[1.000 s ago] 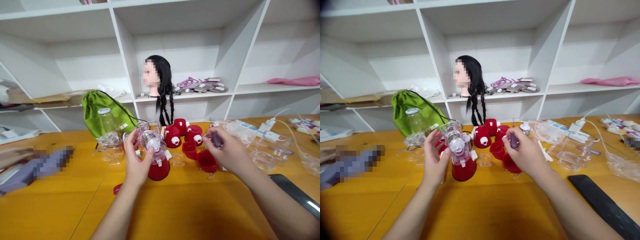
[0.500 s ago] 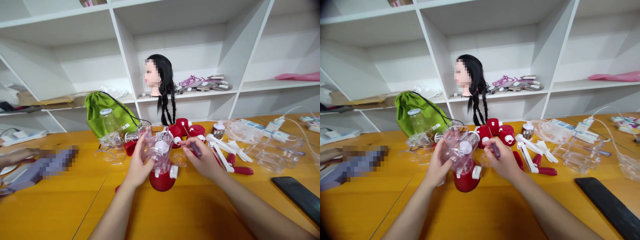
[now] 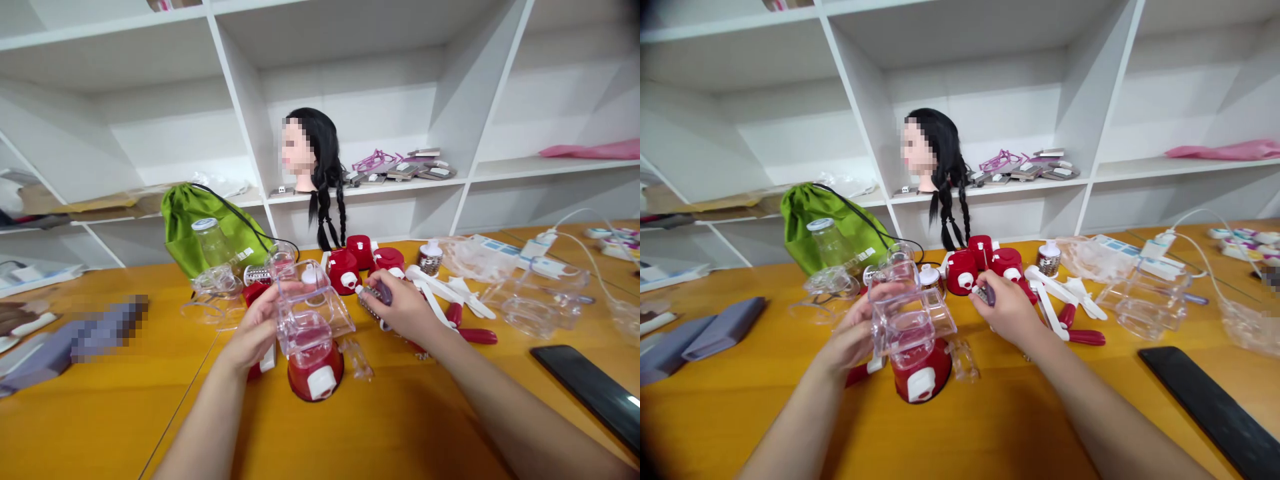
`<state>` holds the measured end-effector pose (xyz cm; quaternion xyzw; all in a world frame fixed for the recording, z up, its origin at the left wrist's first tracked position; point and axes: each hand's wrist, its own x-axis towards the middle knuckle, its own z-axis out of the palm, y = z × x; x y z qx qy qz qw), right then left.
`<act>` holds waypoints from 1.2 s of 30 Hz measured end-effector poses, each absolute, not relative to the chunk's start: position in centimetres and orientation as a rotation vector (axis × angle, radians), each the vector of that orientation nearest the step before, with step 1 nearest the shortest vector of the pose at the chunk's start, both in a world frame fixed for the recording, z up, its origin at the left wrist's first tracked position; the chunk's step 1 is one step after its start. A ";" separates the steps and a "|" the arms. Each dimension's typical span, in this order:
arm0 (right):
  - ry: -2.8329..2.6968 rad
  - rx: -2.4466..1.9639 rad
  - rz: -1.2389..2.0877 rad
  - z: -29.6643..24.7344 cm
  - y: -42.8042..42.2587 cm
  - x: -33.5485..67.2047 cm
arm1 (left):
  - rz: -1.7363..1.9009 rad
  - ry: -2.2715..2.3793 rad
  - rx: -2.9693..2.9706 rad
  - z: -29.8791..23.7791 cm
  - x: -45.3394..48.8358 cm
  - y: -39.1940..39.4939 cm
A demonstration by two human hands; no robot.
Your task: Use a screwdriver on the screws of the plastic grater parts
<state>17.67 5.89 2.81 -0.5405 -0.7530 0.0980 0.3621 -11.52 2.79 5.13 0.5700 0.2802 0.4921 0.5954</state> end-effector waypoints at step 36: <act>-1.660 -1.318 0.766 2.1 5.8 16.4 | 0.553 1.192 2.892 -6.5 -2.3 -9.1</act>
